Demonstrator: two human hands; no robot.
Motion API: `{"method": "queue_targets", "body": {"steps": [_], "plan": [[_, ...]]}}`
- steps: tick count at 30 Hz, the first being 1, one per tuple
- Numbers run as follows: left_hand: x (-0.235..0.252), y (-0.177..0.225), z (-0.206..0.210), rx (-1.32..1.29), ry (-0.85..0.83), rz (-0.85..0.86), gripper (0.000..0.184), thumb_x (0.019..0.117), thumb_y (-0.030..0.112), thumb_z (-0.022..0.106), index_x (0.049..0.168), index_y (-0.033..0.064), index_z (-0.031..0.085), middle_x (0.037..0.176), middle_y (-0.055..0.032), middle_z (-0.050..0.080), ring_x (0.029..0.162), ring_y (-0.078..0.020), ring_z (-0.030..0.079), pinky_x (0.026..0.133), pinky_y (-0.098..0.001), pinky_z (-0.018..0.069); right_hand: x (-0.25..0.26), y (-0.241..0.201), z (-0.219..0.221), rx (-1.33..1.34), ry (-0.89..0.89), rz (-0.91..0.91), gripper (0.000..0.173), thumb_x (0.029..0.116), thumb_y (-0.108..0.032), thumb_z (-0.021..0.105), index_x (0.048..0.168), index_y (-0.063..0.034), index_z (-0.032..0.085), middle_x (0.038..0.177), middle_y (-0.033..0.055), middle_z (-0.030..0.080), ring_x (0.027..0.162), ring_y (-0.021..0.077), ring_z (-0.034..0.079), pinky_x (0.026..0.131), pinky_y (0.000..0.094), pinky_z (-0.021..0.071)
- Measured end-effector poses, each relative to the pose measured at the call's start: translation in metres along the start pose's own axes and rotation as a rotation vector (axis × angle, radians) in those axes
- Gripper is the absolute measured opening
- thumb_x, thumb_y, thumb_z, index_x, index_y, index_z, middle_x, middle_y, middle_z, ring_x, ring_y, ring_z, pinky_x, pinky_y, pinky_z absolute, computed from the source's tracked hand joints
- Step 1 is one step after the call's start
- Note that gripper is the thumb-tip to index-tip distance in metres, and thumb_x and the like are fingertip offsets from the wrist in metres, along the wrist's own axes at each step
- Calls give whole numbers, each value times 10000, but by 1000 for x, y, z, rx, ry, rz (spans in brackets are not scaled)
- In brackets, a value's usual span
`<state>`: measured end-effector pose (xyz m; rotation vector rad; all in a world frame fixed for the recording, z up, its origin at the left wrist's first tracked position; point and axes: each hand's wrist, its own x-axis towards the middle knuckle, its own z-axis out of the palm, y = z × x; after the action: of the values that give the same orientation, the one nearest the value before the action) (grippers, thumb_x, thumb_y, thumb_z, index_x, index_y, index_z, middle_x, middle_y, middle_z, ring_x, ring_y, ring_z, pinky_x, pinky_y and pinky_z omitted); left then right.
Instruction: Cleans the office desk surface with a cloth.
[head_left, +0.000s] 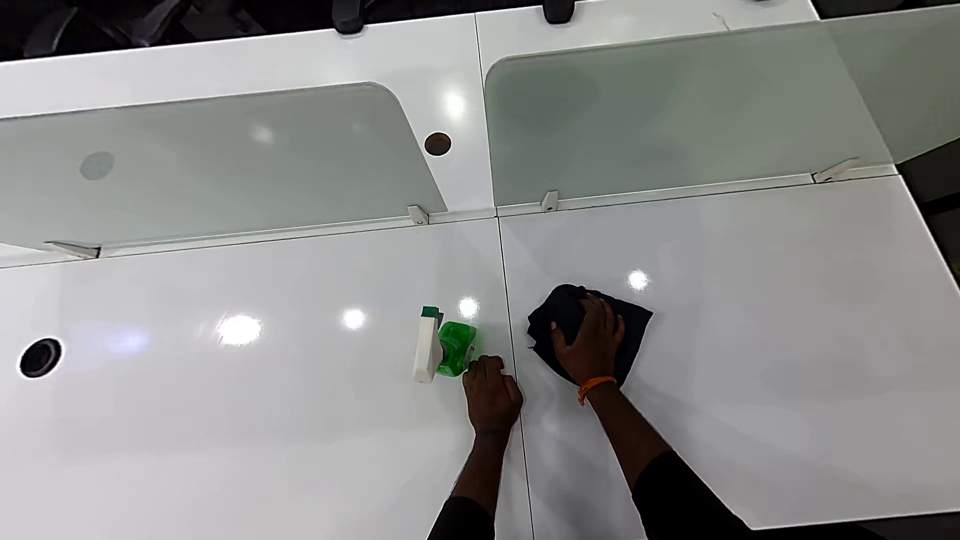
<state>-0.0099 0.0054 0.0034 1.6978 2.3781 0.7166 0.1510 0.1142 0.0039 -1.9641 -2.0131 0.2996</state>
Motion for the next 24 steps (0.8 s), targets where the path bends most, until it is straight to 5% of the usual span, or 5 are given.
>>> {"method": "queue_targets", "body": {"steps": [5, 11, 16, 20, 24], "plan": [[2, -1, -1, 9, -8, 13, 308, 833, 226, 446, 865, 64, 706, 821, -81, 677, 809, -291, 658, 760, -464, 510, 45, -20, 10, 89, 45, -112, 566, 823, -426, 718, 1272, -96, 619, 1278, 121, 648, 1261, 345, 561, 1102, 606, 354], [3, -2, 1, 26, -19, 13, 301, 824, 241, 457, 864, 75, 705, 819, -77, 672, 811, -290, 659, 754, -461, 514, 62, -7, 3, 173, -75, -387, 434, 761, -332, 736, 1138, -120, 692, 1129, 76, 700, 1177, 310, 609, 1045, 573, 419], [3, -2, 0, 47, -50, 15, 311, 826, 257, 459, 878, 85, 713, 843, -78, 675, 827, -291, 656, 760, -466, 512, 82, 3, 3, 92, -198, -515, 599, 817, -459, 684, 1333, -159, 631, 1417, 42, 601, 1363, 271, 512, 1160, 552, 340], [4, -1, 1, 54, -57, 13, 305, 822, 255, 468, 880, 88, 716, 845, -77, 676, 827, -286, 657, 763, -461, 513, 93, -13, 7, -73, -260, -371, 725, 907, -555, 558, 1555, -249, 450, 1644, 13, 379, 1541, 267, 292, 1230, 577, 203], [4, 0, -1, 68, -70, 17, 300, 818, 256, 469, 875, 91, 714, 841, -71, 672, 816, -285, 654, 748, -455, 510, 110, -37, 12, -182, -347, -219, 799, 938, -672, 440, 1630, -304, 285, 1722, 31, 182, 1590, 296, 121, 1233, 632, 97]]}}
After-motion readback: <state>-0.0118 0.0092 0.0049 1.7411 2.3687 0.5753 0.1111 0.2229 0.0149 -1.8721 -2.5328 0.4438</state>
